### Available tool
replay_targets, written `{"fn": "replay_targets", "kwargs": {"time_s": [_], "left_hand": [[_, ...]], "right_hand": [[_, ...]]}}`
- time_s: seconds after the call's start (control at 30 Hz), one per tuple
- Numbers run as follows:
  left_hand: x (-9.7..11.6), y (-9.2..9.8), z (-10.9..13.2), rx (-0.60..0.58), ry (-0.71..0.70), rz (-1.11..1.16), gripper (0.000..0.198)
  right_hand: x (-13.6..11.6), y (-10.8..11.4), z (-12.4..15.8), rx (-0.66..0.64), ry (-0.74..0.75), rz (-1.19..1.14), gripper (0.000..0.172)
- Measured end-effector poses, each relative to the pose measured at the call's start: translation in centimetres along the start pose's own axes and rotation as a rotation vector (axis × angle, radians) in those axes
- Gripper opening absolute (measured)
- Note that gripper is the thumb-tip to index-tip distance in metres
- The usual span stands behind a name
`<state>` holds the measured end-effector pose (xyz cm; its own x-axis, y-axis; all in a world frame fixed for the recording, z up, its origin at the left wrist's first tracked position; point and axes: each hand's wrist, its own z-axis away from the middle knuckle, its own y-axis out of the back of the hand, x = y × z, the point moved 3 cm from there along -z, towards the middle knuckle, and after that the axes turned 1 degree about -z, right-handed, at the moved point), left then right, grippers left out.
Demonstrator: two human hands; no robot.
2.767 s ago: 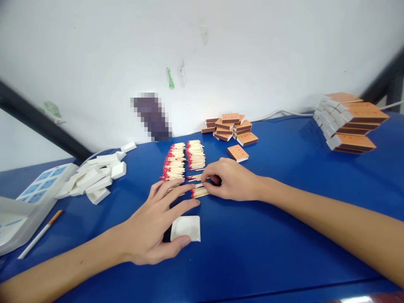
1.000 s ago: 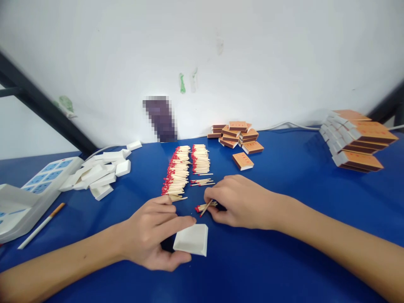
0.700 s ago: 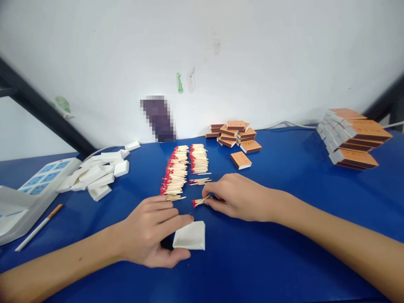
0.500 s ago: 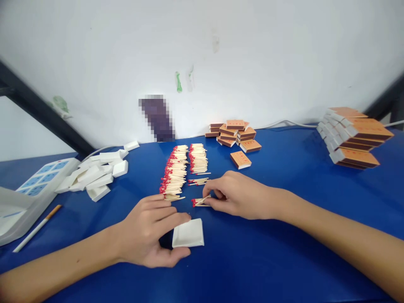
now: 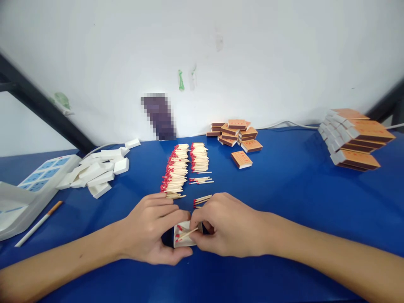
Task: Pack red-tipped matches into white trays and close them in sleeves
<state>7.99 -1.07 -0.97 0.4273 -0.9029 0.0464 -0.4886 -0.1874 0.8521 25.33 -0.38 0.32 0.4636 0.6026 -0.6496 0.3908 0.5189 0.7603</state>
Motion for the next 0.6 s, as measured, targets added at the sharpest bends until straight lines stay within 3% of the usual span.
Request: {"fn": "replay_targets", "kwargs": {"time_s": [0.17,0.37,0.43,0.6], "left_hand": [[0.0,0.1,-0.2,0.015,-0.006,0.011,0.033],[0.2,1.0,-0.5,0.088,-0.052,0.018,0.027],[0.4,1.2,-0.3,0.132,-0.081,0.008,0.027],[0.6,1.3,-0.1,0.160,-0.100,-0.017,0.032]], "right_hand": [[-0.2,0.2,0.4,0.065,0.055,0.033,0.009],[0.1,1.8,1.0,0.397,0.315,0.194,0.018],[1.0,2.4,0.8,0.384,0.266,0.290,0.014],[2.9,2.9,0.3,0.130,-0.019,0.372,0.019]]}}
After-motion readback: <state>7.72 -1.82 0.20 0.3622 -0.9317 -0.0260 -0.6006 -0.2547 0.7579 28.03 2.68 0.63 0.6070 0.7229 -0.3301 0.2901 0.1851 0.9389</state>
